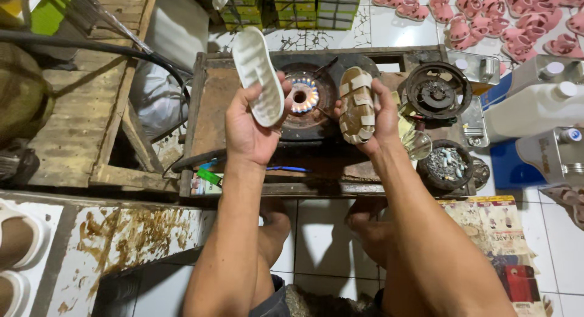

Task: The person trims excess material from the edges of white sandals using a knife. They repeatedly heat the sole on a gas stove and press it with a white plastic mold to shape the material, then trim again. Finished sandals are placed on a nearby shelf.

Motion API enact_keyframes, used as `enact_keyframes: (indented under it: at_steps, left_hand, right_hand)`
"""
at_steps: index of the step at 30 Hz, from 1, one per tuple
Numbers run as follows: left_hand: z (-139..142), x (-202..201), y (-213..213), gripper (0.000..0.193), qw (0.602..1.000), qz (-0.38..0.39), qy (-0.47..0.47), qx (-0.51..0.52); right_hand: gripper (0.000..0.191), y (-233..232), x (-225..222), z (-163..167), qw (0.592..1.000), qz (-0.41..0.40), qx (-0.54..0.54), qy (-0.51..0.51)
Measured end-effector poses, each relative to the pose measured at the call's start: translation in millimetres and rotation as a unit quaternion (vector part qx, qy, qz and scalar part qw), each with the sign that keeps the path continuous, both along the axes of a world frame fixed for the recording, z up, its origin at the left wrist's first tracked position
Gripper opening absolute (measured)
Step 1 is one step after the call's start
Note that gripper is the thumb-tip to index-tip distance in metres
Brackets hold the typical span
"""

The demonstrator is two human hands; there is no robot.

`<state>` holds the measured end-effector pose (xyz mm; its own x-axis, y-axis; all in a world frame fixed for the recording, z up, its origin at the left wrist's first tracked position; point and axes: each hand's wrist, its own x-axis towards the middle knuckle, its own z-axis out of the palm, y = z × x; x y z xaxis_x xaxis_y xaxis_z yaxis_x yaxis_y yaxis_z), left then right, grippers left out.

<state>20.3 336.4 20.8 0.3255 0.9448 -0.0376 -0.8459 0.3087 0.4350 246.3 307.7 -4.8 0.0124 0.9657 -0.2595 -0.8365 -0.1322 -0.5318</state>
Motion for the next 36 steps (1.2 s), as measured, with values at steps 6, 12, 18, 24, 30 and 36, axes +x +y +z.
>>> enact_keyframes:
  at_steps: [6,12,18,24,30,36]
  left_hand:
    - [14,-16,-4,0.049,0.999,-0.032,-0.023,0.022]
    - [13,2,2,0.063,0.95,0.084,0.271,0.129]
    - [-2,34,7,0.059,0.553,0.307,0.698,0.335]
    - [1,23,4,0.087,0.639,0.265,0.652,0.311]
    - [5,2,-5,0.127,0.699,0.234,0.613,0.285]
    - [9,-34,3,0.09,0.842,0.334,0.341,0.251]
  right_hand:
    - [0.057,-1,0,4,1.0,-0.018,-0.022,0.013]
    - [0.051,2,-8,8,0.997,-0.041,0.006,-0.057]
    - [0.05,1,-11,13,0.993,-0.065,-0.015,-0.096]
    - [0.043,3,-12,22,0.963,-0.08,-0.057,-0.251]
    - [0.03,27,-28,30,0.923,-0.085,-0.003,-0.376]
    - [0.031,60,-47,42,0.813,-0.028,0.047,-0.579]
